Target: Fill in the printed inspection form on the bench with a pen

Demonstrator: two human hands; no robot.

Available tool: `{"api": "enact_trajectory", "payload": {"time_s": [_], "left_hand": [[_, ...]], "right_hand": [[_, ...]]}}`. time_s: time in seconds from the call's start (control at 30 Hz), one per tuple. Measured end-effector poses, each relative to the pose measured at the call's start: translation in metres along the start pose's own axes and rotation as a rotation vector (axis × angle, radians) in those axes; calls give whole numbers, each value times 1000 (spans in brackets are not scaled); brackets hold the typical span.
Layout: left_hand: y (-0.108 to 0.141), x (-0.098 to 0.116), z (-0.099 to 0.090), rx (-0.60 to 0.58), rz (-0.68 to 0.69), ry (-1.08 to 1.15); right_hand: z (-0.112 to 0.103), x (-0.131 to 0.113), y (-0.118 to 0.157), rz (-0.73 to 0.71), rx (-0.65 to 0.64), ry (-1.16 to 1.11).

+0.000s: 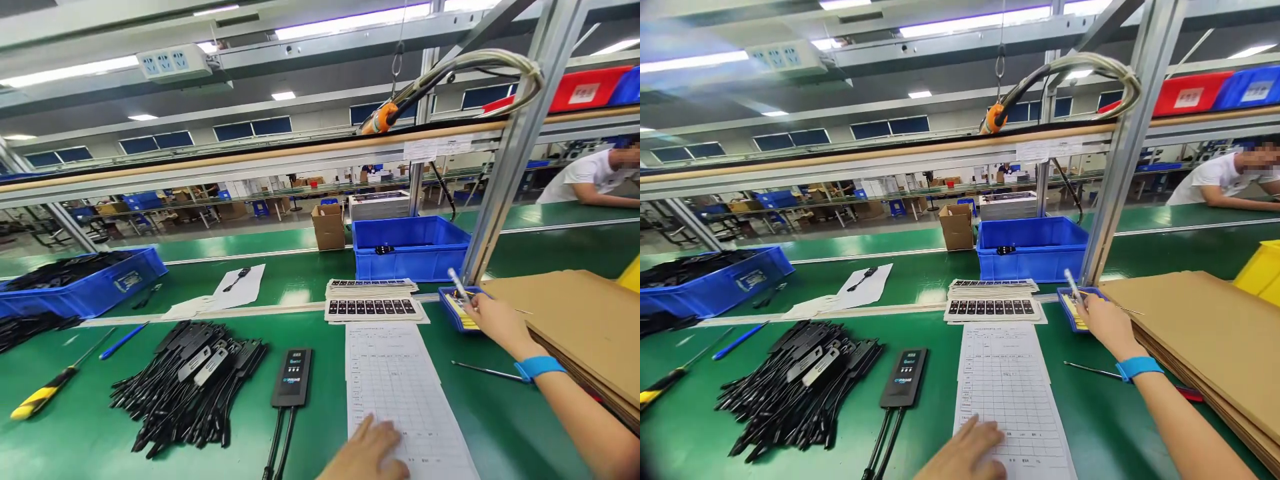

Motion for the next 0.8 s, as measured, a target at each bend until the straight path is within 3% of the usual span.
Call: {"api": "enact_trajectory", "payload": {"time_s": [0.13,0.27,0.43,0.63,0.8], "left_hand": [[-26,-11,64,120,193,108],[-55,-13,99,344,108,146],[-73,2,113,363,31,173],[-84,11,131,419,46,173],[-95,17,139,442,117,149]], "right_hand": [[19,-29,39,-35,-151,-449],[68,-73,101,-115,-430,-781],[107,-95,142,-181,-616,-901],[107,-92,141,-206,-620,-925],[116,-101,150,-204,-732,-916]]}}
Point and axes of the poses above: each hand's wrist, its own y-axis away from the middle knuckle, its own z-axis out of the palm, x = y × z, the point moved 6 cm from there along -y, towards the middle knuckle, and after that the axes turned 3 degrees about -y, right-handed, at the moved point
